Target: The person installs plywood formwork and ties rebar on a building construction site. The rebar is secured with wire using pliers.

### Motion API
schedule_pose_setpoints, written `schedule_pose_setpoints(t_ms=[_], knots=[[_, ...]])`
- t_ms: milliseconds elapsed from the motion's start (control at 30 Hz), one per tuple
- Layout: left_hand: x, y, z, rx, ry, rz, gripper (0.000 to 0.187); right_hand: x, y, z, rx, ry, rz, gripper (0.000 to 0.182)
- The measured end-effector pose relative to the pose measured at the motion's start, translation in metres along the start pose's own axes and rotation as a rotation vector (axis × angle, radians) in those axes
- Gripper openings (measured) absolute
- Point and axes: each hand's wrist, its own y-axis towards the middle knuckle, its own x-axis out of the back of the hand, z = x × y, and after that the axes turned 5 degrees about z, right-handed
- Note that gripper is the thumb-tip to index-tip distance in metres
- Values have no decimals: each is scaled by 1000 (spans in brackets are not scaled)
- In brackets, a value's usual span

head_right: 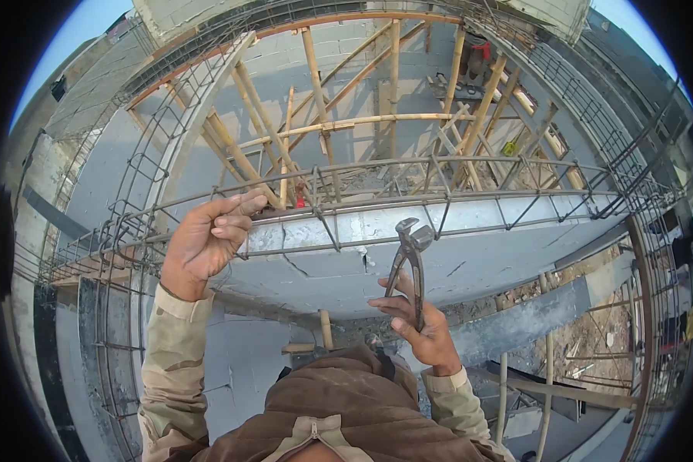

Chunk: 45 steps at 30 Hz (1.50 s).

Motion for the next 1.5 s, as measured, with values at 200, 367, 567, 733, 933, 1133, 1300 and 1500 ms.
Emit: schedule_pose_setpoints(t_ms=[200, 367, 567, 733, 933, 1133, 1300, 1500], knots=[[-15, -3, 4, -108, 937, -78, 49, 14, -22, 12, 1, -92, -38, 72], [-5, 0, -15, -170, 1458, -132, 43, 17, -36, 19, -20, -81, -111, 71], [7, 15, -22, -389, 2082, 94, 35, 11, -45, 27, -51, -93, -177, 71], [-19, 19, -27, -282, 2309, 101, 30, 7, -48, 32, -73, -133, -177, 71], [-16, 32, -14, -345, 2352, -93, 41, -1, -53, 26, -39, -125, -188, 71], [4, 32, 11, -592, 2356, -243, 47, -5, -65, 22, -16, -141, -215, 73], [29, 27, 29, -1010, 2357, -215, 42, -7, -69, 22, -34, -151, -242, 73], [36, 24, 37, -1352, 2301, -298, 36, -11, -74, 18, -21, -147, -251, 73]])
